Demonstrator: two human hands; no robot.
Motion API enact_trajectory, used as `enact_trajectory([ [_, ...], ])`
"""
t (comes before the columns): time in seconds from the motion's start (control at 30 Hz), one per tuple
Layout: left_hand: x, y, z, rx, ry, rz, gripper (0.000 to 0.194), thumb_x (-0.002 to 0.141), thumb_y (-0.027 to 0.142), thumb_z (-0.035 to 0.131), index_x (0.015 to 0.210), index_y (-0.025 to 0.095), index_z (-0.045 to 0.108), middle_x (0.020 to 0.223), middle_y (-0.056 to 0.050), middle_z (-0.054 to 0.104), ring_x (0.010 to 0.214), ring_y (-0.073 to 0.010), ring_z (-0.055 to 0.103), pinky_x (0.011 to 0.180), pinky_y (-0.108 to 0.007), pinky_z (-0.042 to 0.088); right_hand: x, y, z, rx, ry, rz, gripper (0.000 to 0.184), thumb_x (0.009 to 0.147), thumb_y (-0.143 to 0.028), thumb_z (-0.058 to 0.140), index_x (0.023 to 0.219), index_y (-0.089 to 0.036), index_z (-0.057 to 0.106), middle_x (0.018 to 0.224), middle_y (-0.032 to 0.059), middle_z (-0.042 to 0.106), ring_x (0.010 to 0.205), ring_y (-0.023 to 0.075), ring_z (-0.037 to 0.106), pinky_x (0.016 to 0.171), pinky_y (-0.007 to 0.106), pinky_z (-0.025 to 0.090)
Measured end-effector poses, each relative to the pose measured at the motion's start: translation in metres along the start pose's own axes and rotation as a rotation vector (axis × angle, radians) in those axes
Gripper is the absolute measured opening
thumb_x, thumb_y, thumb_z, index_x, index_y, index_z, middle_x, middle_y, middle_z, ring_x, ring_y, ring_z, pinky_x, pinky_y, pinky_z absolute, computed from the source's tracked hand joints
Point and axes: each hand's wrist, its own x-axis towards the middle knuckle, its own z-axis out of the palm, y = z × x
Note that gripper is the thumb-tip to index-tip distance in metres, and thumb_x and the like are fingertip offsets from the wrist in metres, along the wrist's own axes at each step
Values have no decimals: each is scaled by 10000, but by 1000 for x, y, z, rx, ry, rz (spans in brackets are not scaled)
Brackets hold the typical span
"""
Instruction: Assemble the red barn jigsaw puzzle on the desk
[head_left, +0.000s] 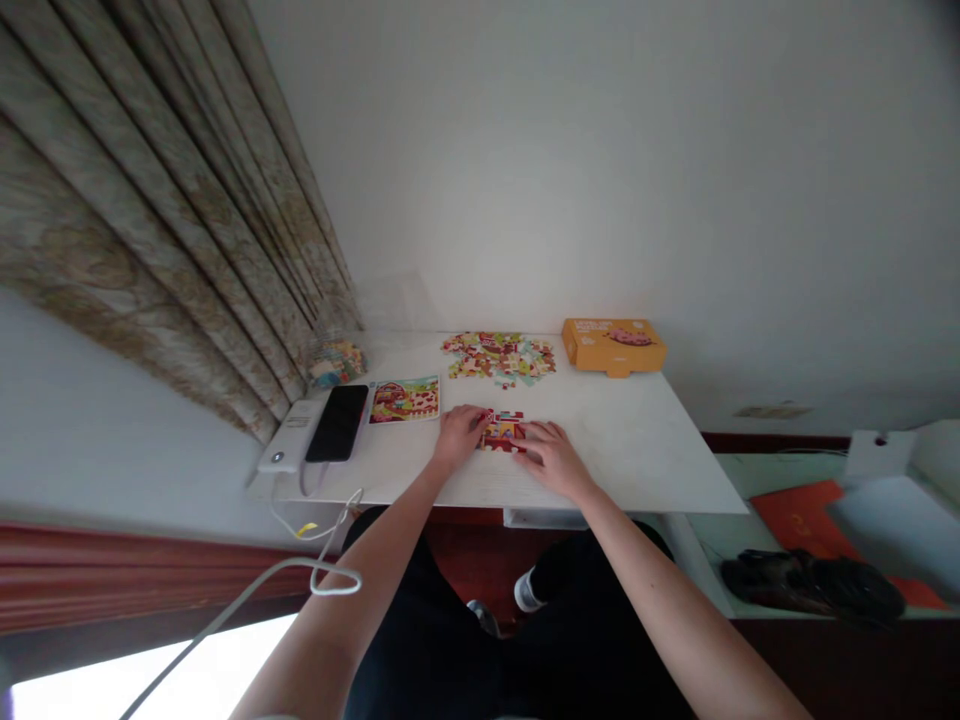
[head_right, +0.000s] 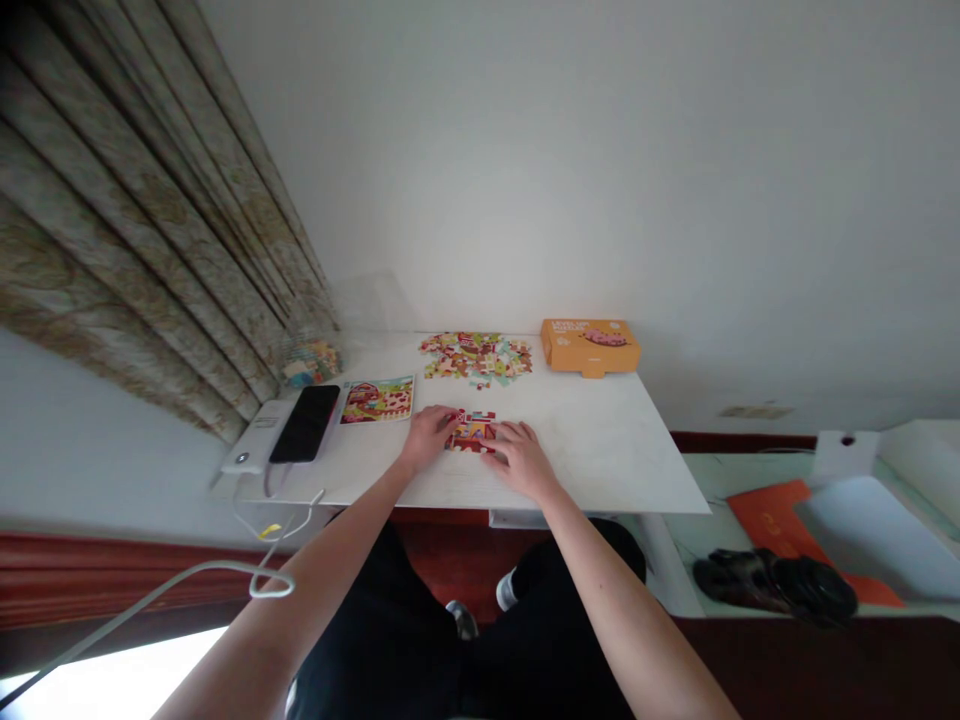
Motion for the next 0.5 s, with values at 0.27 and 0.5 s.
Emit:
enact_trajectory([
  [0.27,3,10,1,206,-32,-21,252,1001,269,606,1229,234,709,1273,-93,712,1235,-269,608,1094,-458,391,0,2,2,45,63,1,242,994,-372,628,1181,-336,777,1350,82,678,1260,281,579,1122,556,410],
  [0.5,-15,17,-1,236,-21,270,233,994,226,563,1138,204,744,1182,-102,728,1133,-248,651,1056,-429,469,0,1,0,46,70,-20,242,999,-365,627,1184,-318,776,1331,91,685,1245,279,589,1113,543,423],
])
